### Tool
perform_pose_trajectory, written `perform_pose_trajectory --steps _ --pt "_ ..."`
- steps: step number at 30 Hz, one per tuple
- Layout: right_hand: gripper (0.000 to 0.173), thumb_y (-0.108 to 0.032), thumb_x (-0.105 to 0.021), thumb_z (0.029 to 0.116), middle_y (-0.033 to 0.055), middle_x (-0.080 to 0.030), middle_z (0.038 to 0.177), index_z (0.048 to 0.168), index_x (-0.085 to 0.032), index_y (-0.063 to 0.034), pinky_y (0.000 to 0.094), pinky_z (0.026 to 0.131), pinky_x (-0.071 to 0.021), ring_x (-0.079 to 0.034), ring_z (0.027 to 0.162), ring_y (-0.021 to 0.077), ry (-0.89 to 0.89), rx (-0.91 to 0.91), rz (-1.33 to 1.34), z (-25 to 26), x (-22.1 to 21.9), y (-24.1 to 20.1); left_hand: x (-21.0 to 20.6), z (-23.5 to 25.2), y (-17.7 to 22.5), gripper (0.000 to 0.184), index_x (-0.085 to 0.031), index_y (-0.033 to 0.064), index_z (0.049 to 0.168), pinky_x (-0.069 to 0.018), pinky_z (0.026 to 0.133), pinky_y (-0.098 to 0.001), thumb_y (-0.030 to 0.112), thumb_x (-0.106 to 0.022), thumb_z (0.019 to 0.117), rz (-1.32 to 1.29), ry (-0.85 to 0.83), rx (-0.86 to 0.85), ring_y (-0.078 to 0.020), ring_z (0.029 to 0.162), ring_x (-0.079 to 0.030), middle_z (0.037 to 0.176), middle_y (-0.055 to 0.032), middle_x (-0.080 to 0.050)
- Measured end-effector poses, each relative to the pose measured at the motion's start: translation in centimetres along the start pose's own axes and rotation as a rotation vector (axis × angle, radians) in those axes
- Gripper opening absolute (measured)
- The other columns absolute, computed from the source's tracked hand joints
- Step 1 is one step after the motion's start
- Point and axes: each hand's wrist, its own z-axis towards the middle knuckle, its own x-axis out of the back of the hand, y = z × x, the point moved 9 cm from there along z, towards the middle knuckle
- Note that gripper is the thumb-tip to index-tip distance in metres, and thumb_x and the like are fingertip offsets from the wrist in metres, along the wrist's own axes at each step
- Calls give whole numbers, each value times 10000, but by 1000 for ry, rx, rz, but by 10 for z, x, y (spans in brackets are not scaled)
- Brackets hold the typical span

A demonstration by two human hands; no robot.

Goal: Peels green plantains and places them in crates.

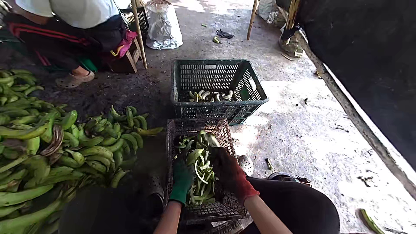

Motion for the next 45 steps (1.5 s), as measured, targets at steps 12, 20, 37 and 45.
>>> perform_pose_trajectory --steps 12,20,37,45 --pt "414 -354 -376 1103 84 -643 844 1328 -532 -44 391 605 -558 -628 659 185 -485 -186 451 -49 -104 25 140 -24 117 471 -461 65 1404 -534 983 -336 388 -483 1062 -1140 179 -446 -102 1129 -619 1248 -33 -625" --pt "536 -175 -560 996 88 -609 1386 1501 -470 -22 264 999 -522 -624 1158 77 16 248 715 -46 -47 -15 58 -27 70 357 -653 53 1160 -608 645 -266 361 -526 1031 -1646 -595 -38 -134 771 -710 943 -70 -712" --pt "419 -274 -568 1010 149 -657 1299 1419 -618 -201 560 987 -512 -639 1171 320 306 107 94 3 -28 -20 94 -28 39 340 -551 19 1352 -541 817 -231 203 -418 1099 -716 -55 64 -60 937 -626 1127 -68 -656" --pt "398 -143 -678 899 214 -674 1264 1285 -728 -228 686 1020 -419 -598 1202 464 331 272 -49 -20 -38 -43 75 -28 46 306 -543 -45 1315 -548 780 -232 115 -409 1091 -761 -123 65 -70 871 -632 1045 -87 -655"
